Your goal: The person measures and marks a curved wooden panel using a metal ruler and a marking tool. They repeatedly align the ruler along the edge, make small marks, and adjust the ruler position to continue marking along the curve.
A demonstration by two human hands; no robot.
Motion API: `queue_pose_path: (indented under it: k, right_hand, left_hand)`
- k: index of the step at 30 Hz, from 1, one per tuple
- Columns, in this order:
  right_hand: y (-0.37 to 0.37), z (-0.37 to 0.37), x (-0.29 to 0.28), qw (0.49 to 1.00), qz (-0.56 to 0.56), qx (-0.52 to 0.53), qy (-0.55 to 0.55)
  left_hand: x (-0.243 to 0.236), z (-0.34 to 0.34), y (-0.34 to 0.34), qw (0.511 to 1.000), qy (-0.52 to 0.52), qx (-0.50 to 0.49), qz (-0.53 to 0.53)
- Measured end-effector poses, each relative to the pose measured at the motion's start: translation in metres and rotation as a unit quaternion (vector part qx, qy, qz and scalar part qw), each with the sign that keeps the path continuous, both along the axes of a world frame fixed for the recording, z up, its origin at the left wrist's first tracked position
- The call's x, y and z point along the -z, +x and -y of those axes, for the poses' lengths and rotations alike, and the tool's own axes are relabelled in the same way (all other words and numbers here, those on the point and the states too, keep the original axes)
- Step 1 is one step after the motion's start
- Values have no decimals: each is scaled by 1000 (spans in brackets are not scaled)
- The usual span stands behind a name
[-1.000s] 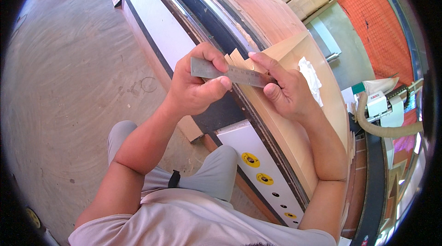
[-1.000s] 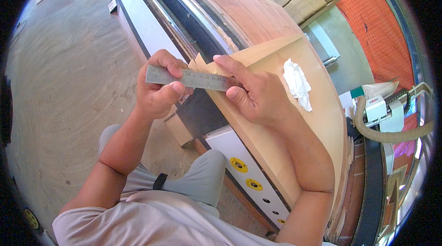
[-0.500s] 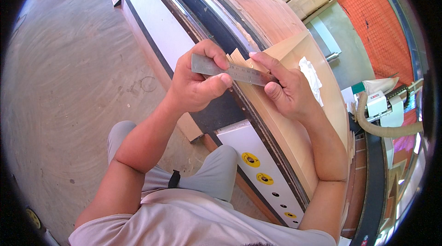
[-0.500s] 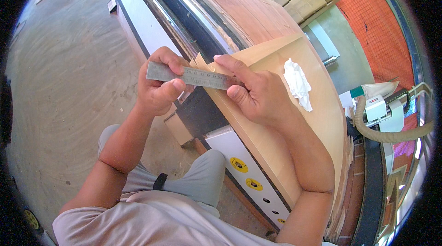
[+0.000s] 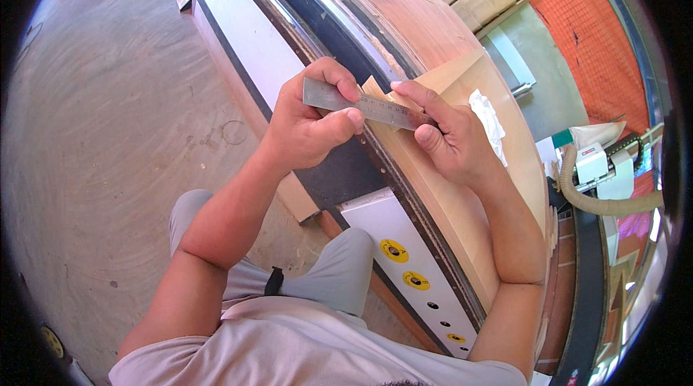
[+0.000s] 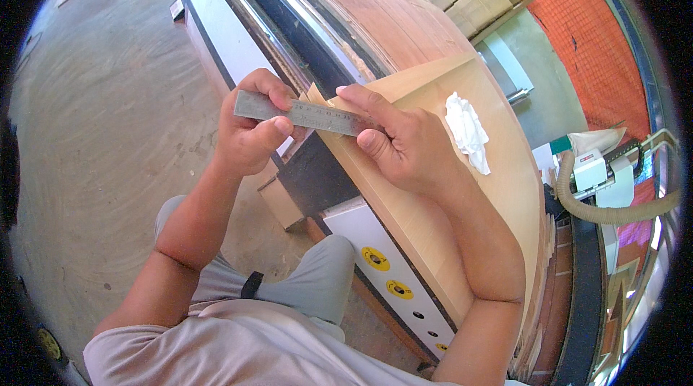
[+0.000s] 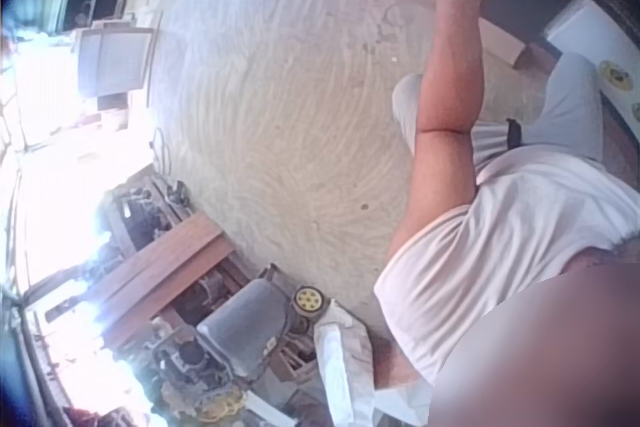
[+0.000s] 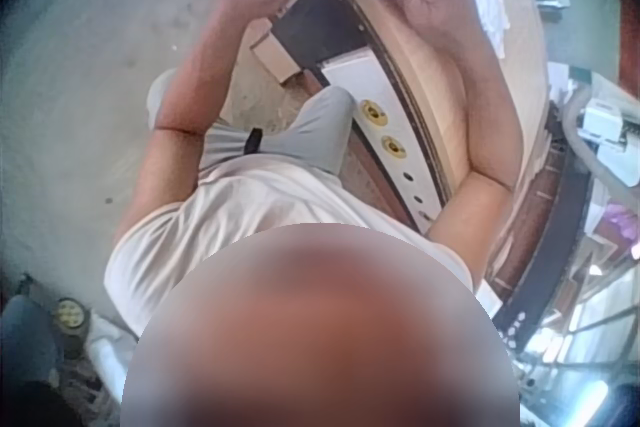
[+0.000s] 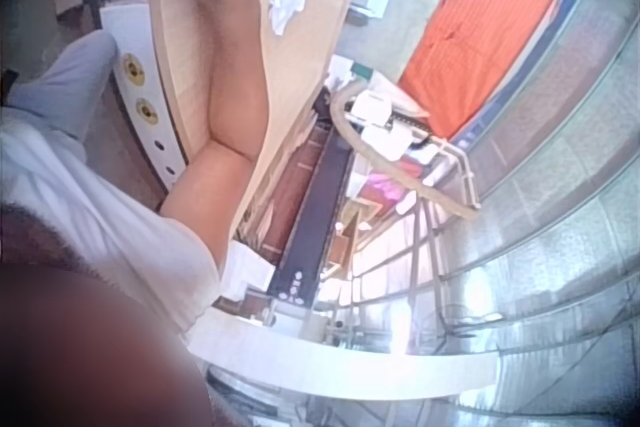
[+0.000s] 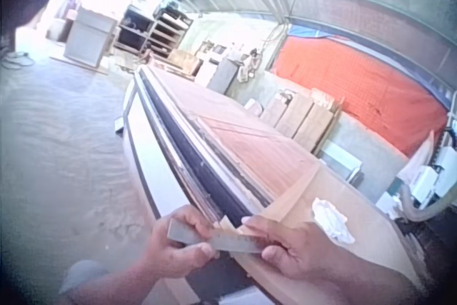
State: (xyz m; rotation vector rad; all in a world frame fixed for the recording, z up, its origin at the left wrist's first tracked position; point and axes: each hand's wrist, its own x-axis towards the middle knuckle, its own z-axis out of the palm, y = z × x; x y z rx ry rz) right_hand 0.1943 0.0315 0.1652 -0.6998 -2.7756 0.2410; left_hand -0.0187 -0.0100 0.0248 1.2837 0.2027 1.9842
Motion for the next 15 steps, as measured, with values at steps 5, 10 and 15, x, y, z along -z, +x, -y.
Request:
queue_pose_path:
  k: [5,10,15]
  right_hand:
    - [-1,1,-2,1000,-5,6,-1]
    - [-2,0,-2,1000,-11,8,-2]
    - [0,0,-2,1000,-10,20,-15]
  left_hand:
    - [-3,0,0,1000,-13,14,9]
    - [-5,0,-1,999,-22,28,10]
    - [-6,-2,-1,999,-17,40,19]
